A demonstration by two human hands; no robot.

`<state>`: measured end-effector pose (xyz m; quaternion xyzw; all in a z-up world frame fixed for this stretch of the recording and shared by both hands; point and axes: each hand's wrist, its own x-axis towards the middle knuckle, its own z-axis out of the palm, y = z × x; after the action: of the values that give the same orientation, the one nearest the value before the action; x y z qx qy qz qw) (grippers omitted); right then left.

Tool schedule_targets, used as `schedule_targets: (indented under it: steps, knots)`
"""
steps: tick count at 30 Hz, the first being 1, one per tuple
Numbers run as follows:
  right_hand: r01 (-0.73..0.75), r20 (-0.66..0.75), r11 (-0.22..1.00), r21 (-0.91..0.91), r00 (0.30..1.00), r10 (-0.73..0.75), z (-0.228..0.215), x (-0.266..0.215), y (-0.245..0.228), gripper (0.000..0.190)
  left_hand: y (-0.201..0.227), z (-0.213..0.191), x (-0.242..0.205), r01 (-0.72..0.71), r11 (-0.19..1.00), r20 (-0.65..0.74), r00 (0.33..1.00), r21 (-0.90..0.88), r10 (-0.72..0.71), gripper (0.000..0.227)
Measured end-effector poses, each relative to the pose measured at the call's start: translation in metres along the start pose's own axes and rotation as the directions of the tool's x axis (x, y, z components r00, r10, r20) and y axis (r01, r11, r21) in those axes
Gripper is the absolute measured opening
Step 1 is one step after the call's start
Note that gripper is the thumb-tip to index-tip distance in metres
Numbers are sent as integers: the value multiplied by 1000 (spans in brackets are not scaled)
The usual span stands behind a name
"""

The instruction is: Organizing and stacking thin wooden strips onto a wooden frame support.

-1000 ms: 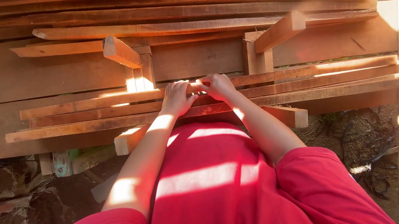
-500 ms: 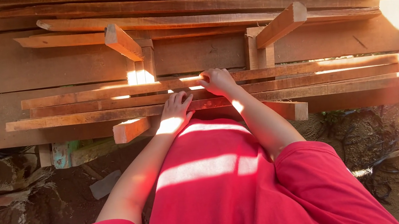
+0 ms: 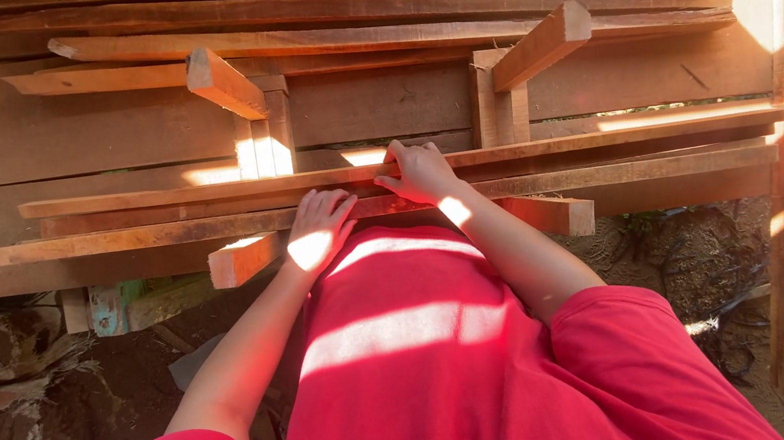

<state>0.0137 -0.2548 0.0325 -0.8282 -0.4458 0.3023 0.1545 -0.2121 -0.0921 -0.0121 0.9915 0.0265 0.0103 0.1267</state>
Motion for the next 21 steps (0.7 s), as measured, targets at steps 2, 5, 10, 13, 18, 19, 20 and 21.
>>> schedule_targets:
  steps: [2,5,10,13,18,19,20,21]
  knots:
    - [19,-20,1000,-2,1000,-19,0,-2,1,37,1,-7,-1,3,999,-20,1000,32,-3,51]
    - [52,-31,999,11,998,-51,1,-5,-1,36,0,-14,-6,6,998,-29,1000,64,-4,48]
    - [79,-43,997,0,996,-79,0,-16,0,48,-1,-4,-7,13,999,-76,997,44,-10,48]
    - [102,-144,994,46,985,-94,5,-25,1,41,-4,11,-9,17,1000,-134,991,0,-16,44]
    - [159,-167,984,77,975,-144,24,-25,12,35,-8,14,-14,-13,997,-207,978,70,27,36]
    - [157,-167,985,78,976,-142,22,-24,12,35,-7,12,-12,-15,997,-206,978,69,29,36]
    - [113,-130,991,74,986,-103,21,-24,10,37,-7,11,-12,-12,999,-212,977,48,22,35]
    - [70,-93,995,68,994,-63,20,-24,8,38,-6,9,-12,-10,1000,-218,976,26,15,34]
